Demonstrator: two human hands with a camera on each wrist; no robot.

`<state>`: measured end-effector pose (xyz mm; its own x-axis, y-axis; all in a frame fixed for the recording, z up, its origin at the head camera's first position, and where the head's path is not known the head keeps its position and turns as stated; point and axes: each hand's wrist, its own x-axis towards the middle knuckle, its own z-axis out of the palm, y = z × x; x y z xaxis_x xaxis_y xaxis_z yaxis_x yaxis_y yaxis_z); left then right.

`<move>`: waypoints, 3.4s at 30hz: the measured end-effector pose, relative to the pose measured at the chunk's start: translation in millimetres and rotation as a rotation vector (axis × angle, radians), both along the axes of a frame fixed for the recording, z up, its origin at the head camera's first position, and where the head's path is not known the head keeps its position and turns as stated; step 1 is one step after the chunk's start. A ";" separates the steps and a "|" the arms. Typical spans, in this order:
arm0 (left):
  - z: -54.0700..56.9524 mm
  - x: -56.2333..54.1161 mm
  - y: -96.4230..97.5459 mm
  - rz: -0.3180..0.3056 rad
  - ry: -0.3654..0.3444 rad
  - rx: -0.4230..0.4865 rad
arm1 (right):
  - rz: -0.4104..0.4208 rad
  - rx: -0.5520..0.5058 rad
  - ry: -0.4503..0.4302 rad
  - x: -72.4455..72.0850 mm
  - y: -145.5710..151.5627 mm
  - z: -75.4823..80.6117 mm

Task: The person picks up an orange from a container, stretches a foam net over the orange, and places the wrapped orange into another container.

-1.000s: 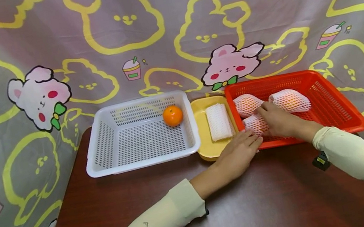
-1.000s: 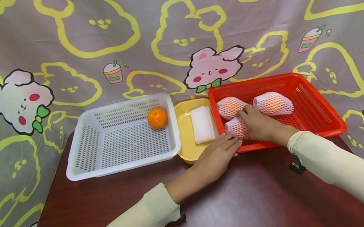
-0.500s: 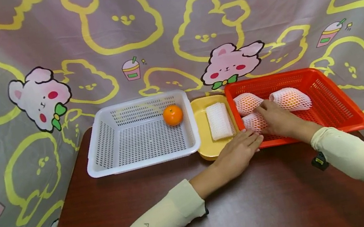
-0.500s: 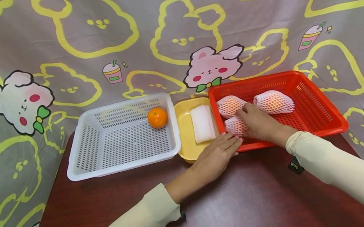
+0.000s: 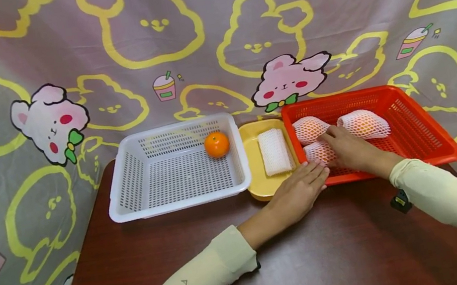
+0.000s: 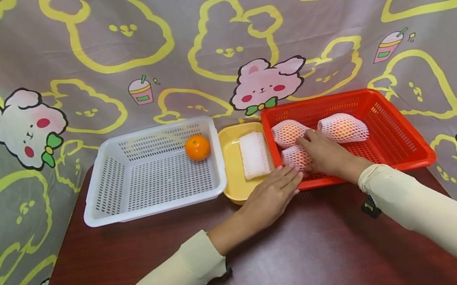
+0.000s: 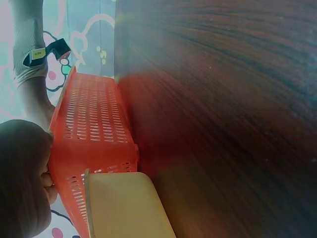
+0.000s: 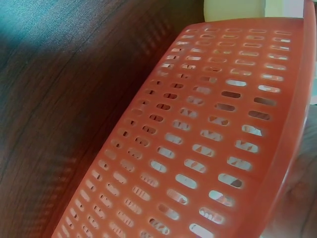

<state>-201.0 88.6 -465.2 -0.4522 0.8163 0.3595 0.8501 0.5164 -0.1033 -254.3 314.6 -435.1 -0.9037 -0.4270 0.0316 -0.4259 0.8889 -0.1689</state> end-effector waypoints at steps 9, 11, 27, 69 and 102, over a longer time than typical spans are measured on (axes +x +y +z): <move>19.3 -2.1 -31.3 0.097 -0.144 0.049 | 0.021 -0.006 -0.016 -8.7 -16.2 7.1; 30.5 -6.0 -47.7 0.157 -0.198 0.100 | 0.014 0.002 -0.022 -11.6 -21.8 14.7; 56.6 -110.5 -194.7 0.690 -0.754 0.544 | 0.143 -0.194 -0.096 -70.6 -172.8 63.4; 47.2 -141.5 -197.8 0.594 -1.028 0.755 | 0.283 -0.156 -0.201 -128.5 -242.6 50.0; 81.6 7.2 -124.7 0.167 -1.148 0.836 | 0.255 -0.711 -0.236 52.0 -96.0 68.4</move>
<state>-193.7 -36.0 -383.6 -0.8847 0.4600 0.0757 0.1772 0.1815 0.9673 -202.2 218.6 -366.7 -0.7977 -0.5710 0.1943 -0.4840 0.4138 -0.7711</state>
